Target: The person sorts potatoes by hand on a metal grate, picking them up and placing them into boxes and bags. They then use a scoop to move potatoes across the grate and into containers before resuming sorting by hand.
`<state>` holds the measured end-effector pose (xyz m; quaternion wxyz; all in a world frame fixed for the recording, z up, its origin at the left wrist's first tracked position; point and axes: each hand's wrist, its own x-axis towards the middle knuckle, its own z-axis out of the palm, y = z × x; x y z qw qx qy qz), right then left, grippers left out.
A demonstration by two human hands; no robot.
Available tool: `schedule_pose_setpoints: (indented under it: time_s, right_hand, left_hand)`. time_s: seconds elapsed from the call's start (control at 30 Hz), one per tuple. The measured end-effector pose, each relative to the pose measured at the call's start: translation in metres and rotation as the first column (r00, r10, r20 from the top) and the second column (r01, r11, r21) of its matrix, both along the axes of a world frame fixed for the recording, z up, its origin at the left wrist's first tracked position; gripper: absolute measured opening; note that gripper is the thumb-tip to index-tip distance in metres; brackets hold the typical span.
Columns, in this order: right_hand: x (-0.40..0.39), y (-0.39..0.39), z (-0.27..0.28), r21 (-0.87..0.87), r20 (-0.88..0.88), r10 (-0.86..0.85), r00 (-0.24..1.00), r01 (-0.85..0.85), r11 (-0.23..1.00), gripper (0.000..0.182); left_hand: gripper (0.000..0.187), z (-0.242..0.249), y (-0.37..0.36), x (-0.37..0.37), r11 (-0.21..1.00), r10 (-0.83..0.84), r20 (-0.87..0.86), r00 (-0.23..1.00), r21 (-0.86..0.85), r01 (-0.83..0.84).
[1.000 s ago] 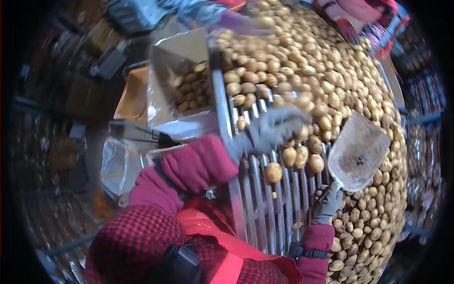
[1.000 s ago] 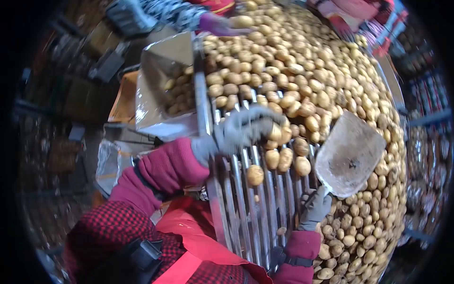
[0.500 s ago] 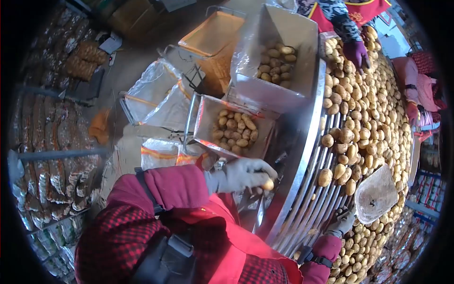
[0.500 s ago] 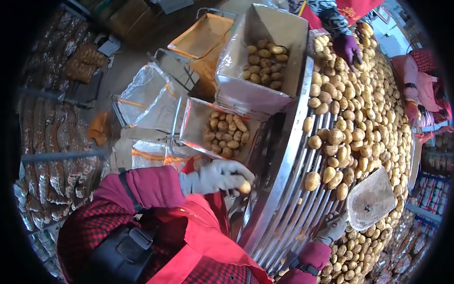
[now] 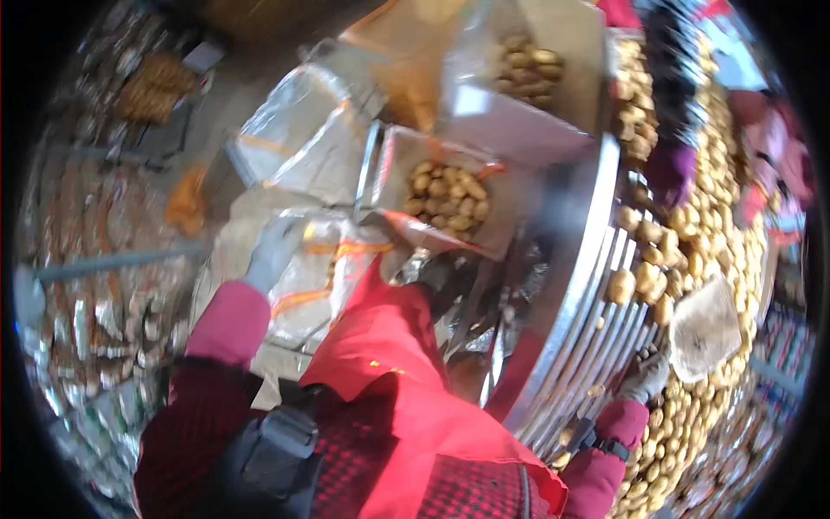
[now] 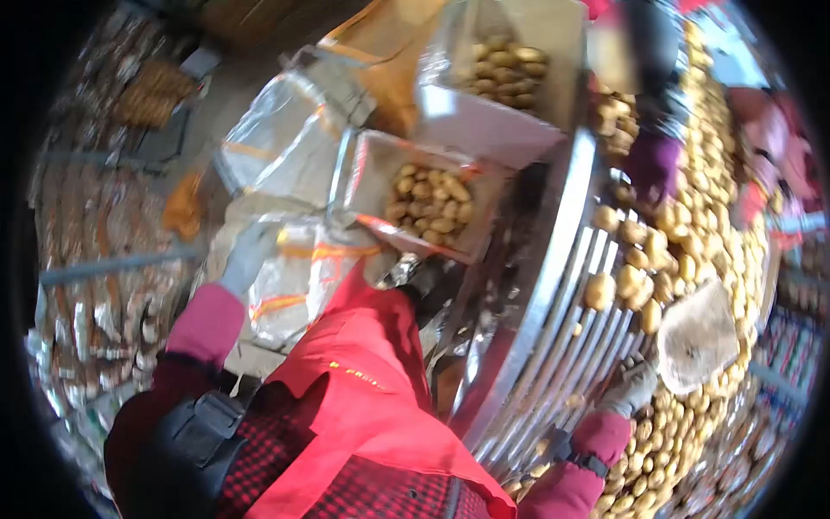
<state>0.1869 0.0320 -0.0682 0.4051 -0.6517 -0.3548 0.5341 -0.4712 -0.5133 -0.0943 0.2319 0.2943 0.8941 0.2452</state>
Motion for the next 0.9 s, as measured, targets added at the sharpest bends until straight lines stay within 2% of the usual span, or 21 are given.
schedule_pose_setpoints:
  time_s: [0.03, 0.07, 0.1, 0.13, 0.17, 0.2, 0.23, 0.27, 0.3, 0.33, 0.4, 0.43, 0.5, 0.53, 0.57, 0.63, 0.67, 0.7, 0.77, 0.83, 0.9]
  right_hand:
    - [0.025, 0.006, -0.027, 0.099, 0.012, 0.104, 0.995, -0.104, 0.99, 0.035]
    - [0.014, -0.006, -0.026, 0.114, 0.173, 0.194, 0.966, -0.216, 0.97, 0.036]
    - [-0.004, -0.008, -0.011, -0.071, 0.026, -0.042, 0.999, 0.044, 0.996, 0.036]
    - [0.018, -0.006, -0.025, -0.012, -0.086, 0.084, 0.993, -0.086, 0.996, 0.033]
    - [-0.05, -0.04, 0.039, 0.0, -0.081, -0.118, 0.99, 0.118, 0.993, 0.031]
    - [-0.045, -0.041, 0.04, -0.003, -0.136, -0.102, 0.985, 0.103, 0.995, 0.029]
    - [-0.049, -0.048, 0.049, 0.051, -0.065, -0.096, 0.993, 0.099, 0.994, 0.027]
    - [-0.053, -0.056, 0.056, 0.092, 0.007, -0.1, 0.995, 0.099, 0.991, 0.027]
    - [-0.066, -0.072, 0.09, 0.044, -0.115, -0.189, 0.975, 0.195, 0.98, 0.027]
    - [-0.065, -0.082, 0.104, 0.088, -0.046, -0.23, 0.972, 0.233, 0.968, 0.029]
    - [-0.047, -0.097, 0.134, 0.079, -0.06, -0.299, 0.952, 0.303, 0.95, 0.029]
    - [-0.035, -0.105, 0.15, 0.131, -0.027, -0.289, 0.957, 0.29, 0.948, 0.032]
    - [-0.004, -0.126, 0.182, 0.229, -0.077, -0.306, 0.949, 0.316, 0.921, 0.032]
    - [0.012, -0.139, 0.2, 0.305, 0.032, -0.358, 0.933, 0.332, 0.893, 0.032]
    - [0.02, -0.156, 0.228, 0.335, -0.085, -0.408, 0.909, 0.412, 0.847, 0.031]
    - [0.055, -0.188, 0.263, 0.425, -0.003, -0.512, 0.859, 0.464, 0.777, 0.038]
    - [0.089, -0.195, 0.247, 0.505, 0.211, -0.603, 0.769, 0.443, 0.741, 0.041]
    - [0.125, -0.199, 0.233, 0.573, 0.405, -0.665, 0.628, 0.392, 0.72, 0.043]
    - [0.206, -0.252, 0.277, 0.545, 0.761, -0.612, 0.214, 0.3, 0.783, 0.047]
    - [0.281, -0.291, 0.281, 0.474, 0.865, -0.413, -0.285, 0.191, 0.86, 0.042]
    - [0.331, -0.324, 0.303, 0.297, 0.906, -0.142, -0.399, 0.36, 0.884, 0.038]
  left_hand:
    - [0.044, 0.007, 0.0, 0.008, 0.996, 0.074, 0.142, 0.987, -0.066, -0.065]
    - [0.049, 0.022, 0.013, 0.022, 0.983, 0.018, 0.099, 0.995, -0.182, 0.001]
    - [0.052, 0.012, 0.013, 0.019, 0.992, -0.115, 0.017, 0.993, -0.053, 0.116]
    - [0.052, -0.001, 0.017, 0.019, 0.989, -0.139, -0.098, 0.985, -0.056, 0.134]
    - [0.049, -0.03, 0.014, 0.007, 0.995, -0.003, 0.051, 0.999, 0.102, -0.003]
    - [0.048, 0.021, 0.07, 0.027, 0.971, 0.175, 0.422, 0.889, 0.077, -0.228]
    - [0.047, -0.005, 0.077, 0.011, 0.982, -0.065, -0.065, 0.996, 0.174, 0.076]
    - [0.046, 0.01, 0.116, 0.015, 0.964, -0.121, -0.008, 0.993, 0.239, 0.119]
    - [0.046, 0.039, 0.152, 0.022, 0.944, -0.171, 0.048, 0.984, 0.293, 0.15]
    - [0.046, 0.052, 0.189, 0.035, 0.91, -0.276, 0.045, 0.96, 0.335, 0.245]
    - [0.046, 0.07, 0.251, 0.061, 0.734, -0.407, -0.286, 0.868, 0.464, 0.497]
    - [0.046, 0.067, 0.283, 0.075, 0.684, -0.468, -0.289, 0.835, 0.481, 0.549]
    - [0.046, 0.08, 0.336, 0.115, 0.319, -0.652, -0.462, 0.601, 0.552, 0.77]
    - [0.045, 0.092, 0.352, 0.146, 0.268, -0.703, -0.427, 0.568, 0.581, 0.768]
    - [0.042, 0.09, 0.372, 0.17, 0.15, -0.743, -0.426, 0.516, 0.646, 0.749]
    - [0.039, 0.118, 0.382, 0.229, 0.151, -0.755, -0.466, 0.461, 0.561, 0.814]
    - [0.037, 0.12, 0.388, 0.247, 0.114, -0.753, -0.51, 0.416, 0.52, 0.846]
    - [0.038, 0.114, 0.397, 0.253, 0.053, -0.75, -0.545, 0.375, 0.515, 0.856]
    - [0.04, 0.111, 0.402, 0.28, 0.002, -0.823, -0.473, 0.314, 0.551, 0.835]
    - [0.042, 0.084, 0.411, 0.277, -0.02, -0.833, -0.5, 0.239, 0.457, 0.889]
    - [0.042, 0.087, 0.408, 0.28, 0.005, -0.851, -0.47, 0.233, 0.437, 0.899]
